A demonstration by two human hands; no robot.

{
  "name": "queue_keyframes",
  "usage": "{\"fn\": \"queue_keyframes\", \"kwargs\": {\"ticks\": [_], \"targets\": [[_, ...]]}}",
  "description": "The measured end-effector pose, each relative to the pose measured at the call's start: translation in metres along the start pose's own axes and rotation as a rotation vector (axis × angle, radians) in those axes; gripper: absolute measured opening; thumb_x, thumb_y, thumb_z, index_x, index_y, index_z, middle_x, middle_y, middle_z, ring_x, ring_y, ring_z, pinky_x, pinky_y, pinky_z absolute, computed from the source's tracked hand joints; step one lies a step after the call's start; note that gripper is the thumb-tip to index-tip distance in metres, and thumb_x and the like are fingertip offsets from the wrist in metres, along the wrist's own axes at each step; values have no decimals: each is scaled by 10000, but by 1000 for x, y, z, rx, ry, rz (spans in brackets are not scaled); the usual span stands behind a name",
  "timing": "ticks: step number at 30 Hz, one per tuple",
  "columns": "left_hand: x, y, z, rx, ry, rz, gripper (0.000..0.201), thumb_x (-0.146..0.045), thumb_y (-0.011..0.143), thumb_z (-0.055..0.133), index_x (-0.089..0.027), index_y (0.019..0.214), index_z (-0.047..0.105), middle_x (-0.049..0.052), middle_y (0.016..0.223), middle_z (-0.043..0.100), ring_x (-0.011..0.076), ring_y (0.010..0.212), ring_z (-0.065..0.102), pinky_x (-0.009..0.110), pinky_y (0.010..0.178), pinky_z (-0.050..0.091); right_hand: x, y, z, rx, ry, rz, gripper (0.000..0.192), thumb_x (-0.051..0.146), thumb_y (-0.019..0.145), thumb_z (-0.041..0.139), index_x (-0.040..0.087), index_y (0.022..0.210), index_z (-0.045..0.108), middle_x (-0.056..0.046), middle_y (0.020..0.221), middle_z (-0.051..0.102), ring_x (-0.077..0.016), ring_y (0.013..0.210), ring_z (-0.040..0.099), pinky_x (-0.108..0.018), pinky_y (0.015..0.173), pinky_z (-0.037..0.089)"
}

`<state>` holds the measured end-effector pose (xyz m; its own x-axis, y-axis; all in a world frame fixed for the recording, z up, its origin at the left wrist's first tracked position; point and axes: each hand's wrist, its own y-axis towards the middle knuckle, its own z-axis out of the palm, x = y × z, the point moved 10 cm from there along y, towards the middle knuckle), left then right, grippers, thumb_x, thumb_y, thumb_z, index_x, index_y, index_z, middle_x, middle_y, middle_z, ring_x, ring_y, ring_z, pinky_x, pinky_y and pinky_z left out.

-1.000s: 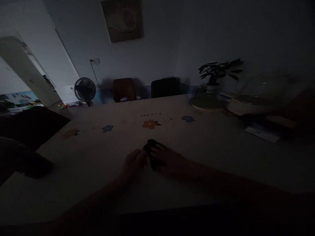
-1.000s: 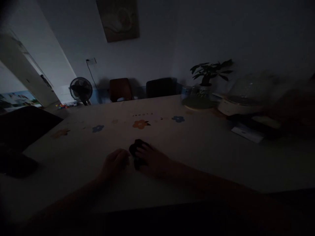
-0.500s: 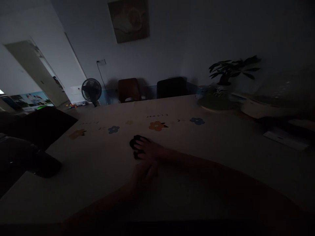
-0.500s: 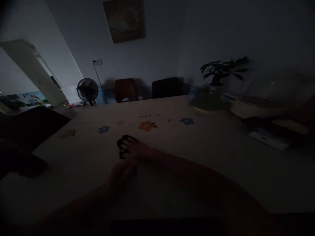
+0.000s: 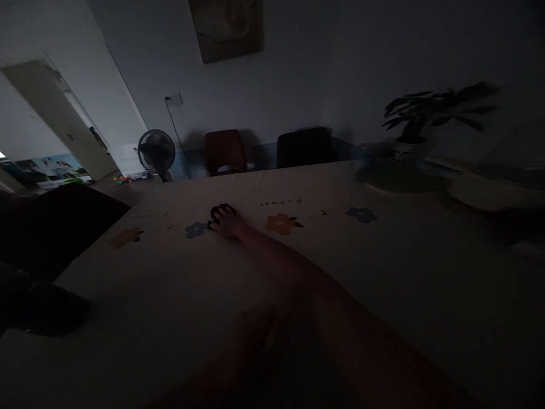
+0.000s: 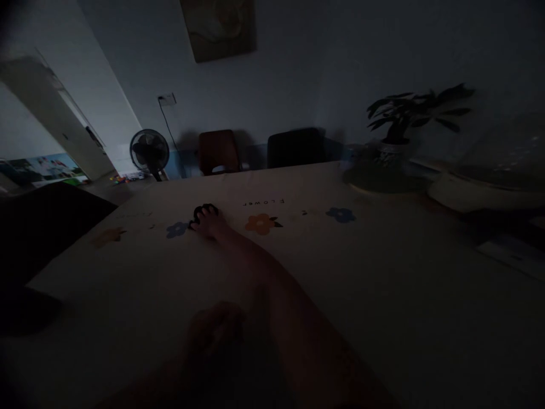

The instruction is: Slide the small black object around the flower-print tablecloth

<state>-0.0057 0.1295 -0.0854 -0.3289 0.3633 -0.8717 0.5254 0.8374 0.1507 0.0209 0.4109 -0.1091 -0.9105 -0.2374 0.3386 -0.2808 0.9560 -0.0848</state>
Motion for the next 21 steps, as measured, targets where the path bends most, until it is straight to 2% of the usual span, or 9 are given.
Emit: {"fn": "queue_keyframes", "kwargs": {"ticks": [3,6,11,13,16,21], "targets": [[12,-5,-3,-4,-19,-50,375,-510,943,519,-211,955,746,87,826,721,159,697,640,198,568,498,-7,13,-3,-31,15,54,772,594,993,188,125,1605,216,-105,1666,88,-357,1526,21,-585,1212,114],[19,-3,-8,-32,-14,-64,369,-514,933,525,-218,946,746,84,805,718,162,683,642,204,578,512,-11,15,-5,-64,27,99,753,557,999,197,103,1598,227,-118,1665,91,-355,1525,34,-577,1215,119],[1,9,-10,-44,-24,-20,401,-484,931,487,-185,800,720,52,648,672,126,583,623,177,542,479,-28,-8,-9,-116,14,151,704,480,1004,233,69,1574,276,-131,1653,159,-339,1517,99,-535,1217,167],[-9,14,-12,-52,-34,-13,405,-475,919,473,-173,785,707,48,617,660,122,558,618,176,528,470,-46,-26,-14,-137,-9,181,681,473,1008,234,82,1561,311,-131,1646,191,-337,1509,126,-531,1205,199],[-19,18,-13,-43,-29,1,415,-494,899,464,-162,784,685,43,584,640,121,508,590,188,493,449,-86,-63,-26,-161,-55,244,640,456,1018,222,97,1519,393,-154,1625,240,-352,1490,175,-549,1179,233],[-9,20,-16,-76,-13,-32,404,-498,905,457,-165,800,661,33,599,631,121,506,573,198,488,431,-168,-155,-59,-226,-161,307,463,344,1001,336,130,1259,654,-200,1484,431,-354,1424,278,-564,1158,211]]}}
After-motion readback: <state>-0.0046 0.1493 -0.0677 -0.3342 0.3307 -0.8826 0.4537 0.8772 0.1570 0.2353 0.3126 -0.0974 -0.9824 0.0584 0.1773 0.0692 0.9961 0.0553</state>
